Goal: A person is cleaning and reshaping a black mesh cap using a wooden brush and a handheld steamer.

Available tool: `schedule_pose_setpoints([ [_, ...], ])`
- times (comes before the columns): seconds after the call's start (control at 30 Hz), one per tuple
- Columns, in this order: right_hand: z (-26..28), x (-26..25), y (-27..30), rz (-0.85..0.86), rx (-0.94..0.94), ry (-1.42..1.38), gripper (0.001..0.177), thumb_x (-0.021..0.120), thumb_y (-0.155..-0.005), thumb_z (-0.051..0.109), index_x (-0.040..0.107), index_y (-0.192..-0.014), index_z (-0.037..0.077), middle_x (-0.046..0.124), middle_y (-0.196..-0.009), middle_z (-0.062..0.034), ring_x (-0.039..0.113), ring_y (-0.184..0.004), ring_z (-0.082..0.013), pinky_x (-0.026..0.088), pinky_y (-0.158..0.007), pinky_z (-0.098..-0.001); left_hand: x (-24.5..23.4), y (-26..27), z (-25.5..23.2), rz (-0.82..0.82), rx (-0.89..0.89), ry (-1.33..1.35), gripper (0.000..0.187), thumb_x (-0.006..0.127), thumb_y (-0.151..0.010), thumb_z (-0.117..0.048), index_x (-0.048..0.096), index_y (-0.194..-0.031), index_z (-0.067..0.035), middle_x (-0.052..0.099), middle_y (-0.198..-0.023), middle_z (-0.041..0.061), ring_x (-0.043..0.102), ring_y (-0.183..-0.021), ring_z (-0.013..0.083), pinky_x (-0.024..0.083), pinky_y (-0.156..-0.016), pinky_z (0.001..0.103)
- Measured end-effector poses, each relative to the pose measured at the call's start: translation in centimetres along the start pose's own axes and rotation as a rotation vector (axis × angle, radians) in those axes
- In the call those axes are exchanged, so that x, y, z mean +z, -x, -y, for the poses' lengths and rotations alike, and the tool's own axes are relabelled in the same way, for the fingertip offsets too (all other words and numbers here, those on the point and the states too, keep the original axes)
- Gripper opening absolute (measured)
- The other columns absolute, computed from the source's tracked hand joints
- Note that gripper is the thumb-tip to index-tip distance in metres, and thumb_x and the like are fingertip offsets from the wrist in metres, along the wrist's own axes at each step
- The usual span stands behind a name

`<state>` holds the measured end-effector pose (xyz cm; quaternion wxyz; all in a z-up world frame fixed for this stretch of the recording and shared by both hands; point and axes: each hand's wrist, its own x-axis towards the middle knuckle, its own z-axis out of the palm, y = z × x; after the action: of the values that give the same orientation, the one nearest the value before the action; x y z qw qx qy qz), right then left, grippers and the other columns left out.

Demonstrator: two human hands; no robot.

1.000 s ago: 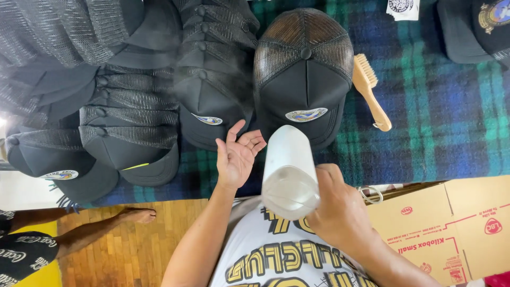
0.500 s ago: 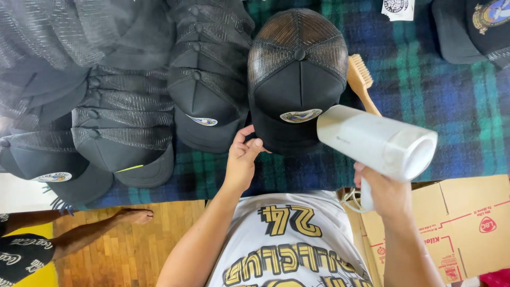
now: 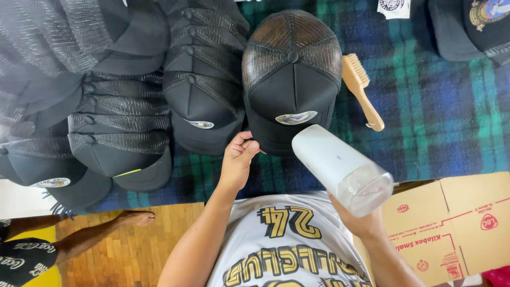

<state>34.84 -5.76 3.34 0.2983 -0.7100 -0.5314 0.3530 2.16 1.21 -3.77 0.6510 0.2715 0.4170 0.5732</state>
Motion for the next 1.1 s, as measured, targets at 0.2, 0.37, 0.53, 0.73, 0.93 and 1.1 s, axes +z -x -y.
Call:
schedule_pose_setpoints([
  [0.2,0.9,0.9,-1.7,0.102,0.11,0.034,0.021,0.064,-0.097,0.024,0.076,-0.093,0.007,0.067,-0.09,-0.0136,0.064,-0.085,-0.0257,0.051,-0.094,-0.0399,0.7,0.1,-1.4,0.035,0.0,-0.014,0.026,0.063,-0.101,-0.005,0.062,-0.126,0.001,0.078,-0.094,0.019,0.076,-0.091,0.0253,0.057,-0.098,0.042],
  [0.37,1.0,0.9,-4.5,0.176,0.15,0.018,0.036,0.052,-0.109,0.03,0.077,-0.088,0.013,0.065,-0.077,-0.0089,0.06,-0.069,-0.0218,0.048,-0.088,-0.0312,0.1,-0.1,-0.6,0.032,-0.003,-0.013,0.025,0.063,-0.101,-0.004,0.063,-0.125,0.001,0.078,-0.094,0.019,0.075,-0.09,0.0253,0.056,-0.099,0.041],
  [0.53,1.7,1.4,-6.4,0.152,0.09,-0.36,0.046,0.044,-0.103,0.027,0.071,-0.071,0.008,0.06,-0.056,-0.0107,0.051,-0.045,-0.016,0.046,-0.058,-0.0241,0.1,0.0,-0.7,0.03,0.005,-0.014,0.024,0.063,-0.101,-0.003,0.064,-0.124,0.001,0.078,-0.093,0.019,0.075,-0.089,0.0254,0.057,-0.098,0.041],
  [0.73,5.8,-2.2,-4.8,0.139,0.076,-0.216,0.04,0.056,-0.106,0.025,0.072,-0.074,0.008,0.06,-0.058,-0.0069,0.05,-0.045,-0.015,0.049,-0.056,-0.0248,0.1,0.1,-0.5,0.024,0.001,0.017,0.024,0.064,-0.1,-0.003,0.064,-0.123,0.002,0.078,-0.092,0.019,0.075,-0.088,0.0256,0.057,-0.098,0.042],
  [0.93,9.9,-4.4,-5.5,-0.079,-0.332,-0.42,0.09,0.066,-0.084,-0.023,0.017,-0.15,0.011,0.053,-0.126,-0.0321,0.059,-0.073,-0.0299,0.06,-0.06,-0.0409,0.3,0.1,-1.6,0.013,-0.112,0.045,0.027,0.074,-0.094,-0.017,0.063,-0.117,-0.009,0.076,-0.088,0.008,0.075,-0.084,0.0253,0.054,-0.095,0.037],
  [1.1,16.8,-7.6,-6.1,0.141,-0.188,-0.143,0.061,0.075,-0.084,0.004,0.05,-0.14,0.0,0.06,-0.102,-0.012,0.059,-0.079,-0.019,0.057,-0.066,-0.0355,0.1,0.0,-0.9,-0.003,-0.083,0.053,0.028,0.076,-0.093,-0.017,0.064,-0.116,-0.008,0.076,-0.087,0.007,0.073,-0.08,0.0257,0.055,-0.094,0.038],
])
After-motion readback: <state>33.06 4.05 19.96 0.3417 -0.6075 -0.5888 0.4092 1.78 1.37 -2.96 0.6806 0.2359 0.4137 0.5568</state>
